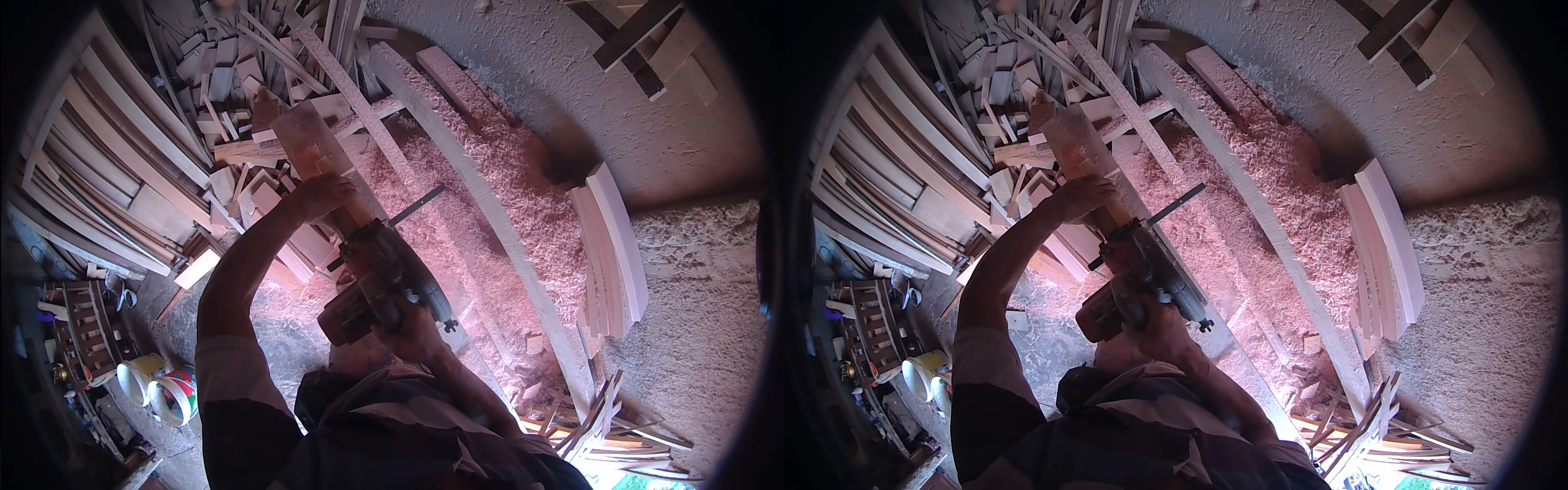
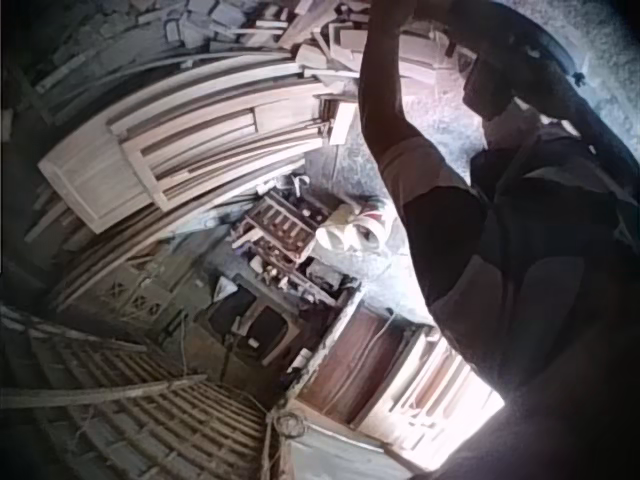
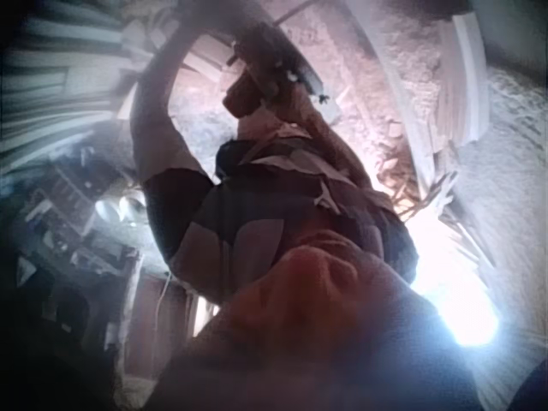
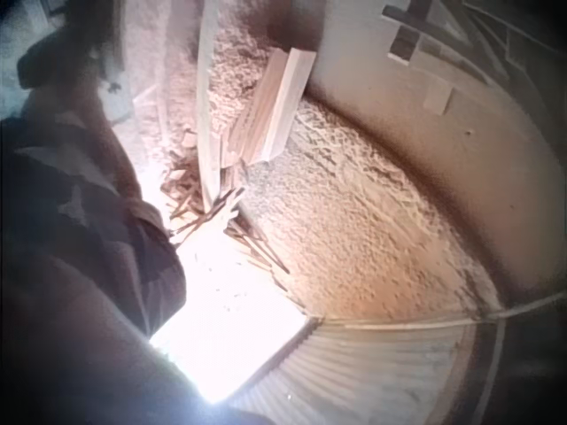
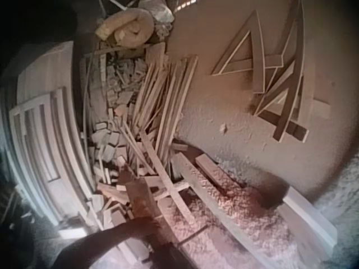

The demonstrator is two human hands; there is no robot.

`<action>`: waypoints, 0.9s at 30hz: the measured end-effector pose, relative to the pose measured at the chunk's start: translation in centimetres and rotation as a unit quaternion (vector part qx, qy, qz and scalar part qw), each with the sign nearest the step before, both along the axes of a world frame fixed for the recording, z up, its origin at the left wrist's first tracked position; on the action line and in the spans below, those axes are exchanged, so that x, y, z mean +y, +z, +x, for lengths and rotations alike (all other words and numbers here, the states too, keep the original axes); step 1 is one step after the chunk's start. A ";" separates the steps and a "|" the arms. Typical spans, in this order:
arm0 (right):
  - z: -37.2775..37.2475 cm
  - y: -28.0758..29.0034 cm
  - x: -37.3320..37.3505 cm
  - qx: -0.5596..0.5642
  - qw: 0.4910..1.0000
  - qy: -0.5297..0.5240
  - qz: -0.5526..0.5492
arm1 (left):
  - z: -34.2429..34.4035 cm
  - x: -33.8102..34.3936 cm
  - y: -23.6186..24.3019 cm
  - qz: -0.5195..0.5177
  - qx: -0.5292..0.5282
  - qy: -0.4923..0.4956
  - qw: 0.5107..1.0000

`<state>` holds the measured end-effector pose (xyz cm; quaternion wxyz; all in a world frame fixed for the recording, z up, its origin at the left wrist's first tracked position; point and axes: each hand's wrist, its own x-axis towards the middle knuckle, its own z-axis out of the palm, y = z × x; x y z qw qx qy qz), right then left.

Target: The person uses a handheld circular saw to cut a long wooden plank into shorter pieces. They repeatedly position the plank, cut it, and move the cut sections aside in a cluttered workshop.

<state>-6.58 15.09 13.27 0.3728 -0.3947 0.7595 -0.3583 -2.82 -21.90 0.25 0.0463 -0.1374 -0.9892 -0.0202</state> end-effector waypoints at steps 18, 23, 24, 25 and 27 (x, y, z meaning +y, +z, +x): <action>-0.3 -0.1 -6.6 -0.002 1.000 0.007 -0.009 | -0.6 -6.3 0.9 -0.030 -0.061 0.030 0.997; -0.2 0.2 -8.8 0.008 1.000 0.003 -0.002 | 2.3 -6.3 1.1 0.022 0.031 0.155 0.987; -0.2 0.2 -9.2 0.009 1.000 0.002 0.000 | 3.6 -5.5 0.6 0.093 0.027 0.249 0.964; -0.2 0.2 -9.7 0.009 1.000 -0.003 0.001 | 5.2 -4.4 0.1 0.175 0.065 0.327 0.927; -0.2 -0.1 -10.6 0.014 1.000 -0.005 -0.023 | 9.0 -0.5 -1.1 0.312 0.122 0.490 0.805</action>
